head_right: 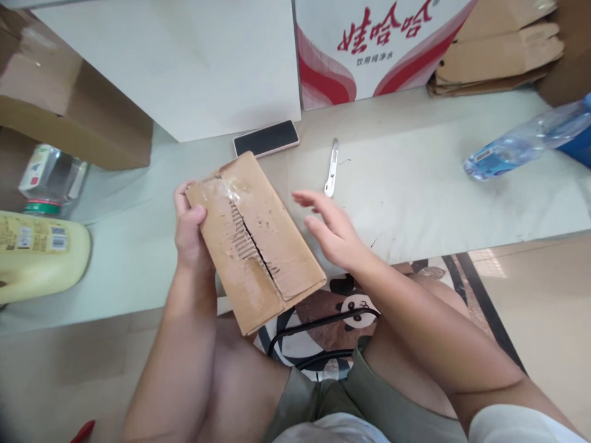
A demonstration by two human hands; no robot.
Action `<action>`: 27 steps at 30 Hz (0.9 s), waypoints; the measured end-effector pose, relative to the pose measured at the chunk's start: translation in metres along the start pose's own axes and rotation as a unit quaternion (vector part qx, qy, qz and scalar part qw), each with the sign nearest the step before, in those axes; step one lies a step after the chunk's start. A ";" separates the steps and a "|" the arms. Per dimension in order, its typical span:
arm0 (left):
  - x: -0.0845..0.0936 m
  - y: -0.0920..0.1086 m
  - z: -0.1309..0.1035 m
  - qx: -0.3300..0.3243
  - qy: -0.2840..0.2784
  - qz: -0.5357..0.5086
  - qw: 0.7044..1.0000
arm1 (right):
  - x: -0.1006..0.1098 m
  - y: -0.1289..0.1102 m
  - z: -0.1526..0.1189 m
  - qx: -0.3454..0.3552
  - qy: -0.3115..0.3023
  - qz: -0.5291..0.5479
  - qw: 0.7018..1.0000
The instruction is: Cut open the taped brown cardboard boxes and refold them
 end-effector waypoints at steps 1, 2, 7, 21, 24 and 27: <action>0.000 0.000 0.000 0.000 0.000 -0.006 1.000 | 0.004 0.006 0.003 -0.016 0.038 -0.094 0.995; 0.001 -0.001 -0.001 0.000 0.000 -0.011 1.000 | 0.009 0.011 0.006 -0.035 0.069 -0.185 0.980; 0.004 -0.003 -0.001 0.003 -0.002 0.006 1.000 | 0.016 0.033 0.016 -0.102 0.030 -0.388 0.916; 0.002 -0.005 0.000 0.022 -0.002 -0.011 1.000 | 0.026 0.027 0.019 -0.208 0.067 -0.351 0.911; -0.002 -0.007 -0.002 0.017 0.003 -0.013 1.000 | 0.030 0.021 0.023 -0.196 0.094 -0.097 0.971; -0.006 -0.008 -0.005 0.011 0.006 -0.022 1.000 | 0.037 -0.019 0.020 -0.095 0.113 0.099 0.984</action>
Point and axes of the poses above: each hand's wrist, its own z-axis towards the middle knuckle, its own x-axis out of the back of the hand, y = z × x, the point moved 4 cm from there along z, towards the middle knuckle
